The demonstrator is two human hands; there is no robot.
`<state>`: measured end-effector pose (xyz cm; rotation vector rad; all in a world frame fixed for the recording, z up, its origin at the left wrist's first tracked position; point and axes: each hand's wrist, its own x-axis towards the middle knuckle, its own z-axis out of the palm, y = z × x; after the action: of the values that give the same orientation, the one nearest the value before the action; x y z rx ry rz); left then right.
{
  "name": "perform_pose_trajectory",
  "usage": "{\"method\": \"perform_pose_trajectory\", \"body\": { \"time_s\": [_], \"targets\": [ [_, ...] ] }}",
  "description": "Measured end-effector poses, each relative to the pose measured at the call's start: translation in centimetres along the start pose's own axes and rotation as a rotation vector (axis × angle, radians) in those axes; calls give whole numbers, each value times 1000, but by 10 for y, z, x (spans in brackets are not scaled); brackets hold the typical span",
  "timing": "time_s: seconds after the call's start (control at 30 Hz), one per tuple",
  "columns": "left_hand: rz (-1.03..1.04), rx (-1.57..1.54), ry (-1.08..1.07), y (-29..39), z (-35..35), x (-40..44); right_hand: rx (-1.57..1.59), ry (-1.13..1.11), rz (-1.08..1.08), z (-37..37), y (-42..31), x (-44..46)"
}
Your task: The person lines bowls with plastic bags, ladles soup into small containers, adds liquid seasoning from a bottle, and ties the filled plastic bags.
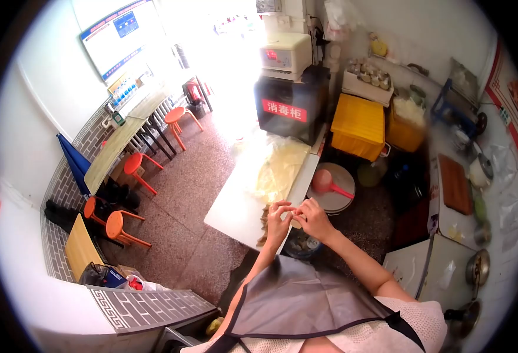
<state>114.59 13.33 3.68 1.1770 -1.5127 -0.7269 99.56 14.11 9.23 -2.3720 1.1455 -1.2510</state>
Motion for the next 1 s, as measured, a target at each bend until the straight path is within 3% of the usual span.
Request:
{"method": "perform_pose_trajectory", "body": {
  "time_s": [0.17,0.23,0.27,0.33,0.37,0.43,0.5,0.57,0.63,0.7,0.93,1.0],
  "targets": [
    [77,207,14,-1,4,-2,-34,39,64,8,7,-7],
    [58,158,-24,1,3,-4,56,-21,335,8,9,-10],
    [55,159,-25,2,3,-5,57,-22,338,8,13,-12],
    [-35,-14,-104,6,3,-7,386,-65,524,8,27,-17],
    [-40,-16,-109,8,4,-8,385,-66,531,7,36,-19],
    [-405,-551,-237,14,5,-13,714,-133,542,4,44,-22],
    [-468,-571,-277,-1,12,-17,704,-116,524,2,45,-28],
    [-645,-837,-164,-14,26,-24,192,48,320,-2,41,-30],
    [-692,-890,-124,-12,32,-22,110,72,407,-4,28,-33],
    [-605,-783,-87,-8,35,-21,66,29,531,-6,21,-34],
    [-571,-624,-233,13,66,-24,57,-8,746,-42,30,-50],
    [-438,-436,-264,14,83,-26,83,-23,828,-54,40,-63]
  ]
}}
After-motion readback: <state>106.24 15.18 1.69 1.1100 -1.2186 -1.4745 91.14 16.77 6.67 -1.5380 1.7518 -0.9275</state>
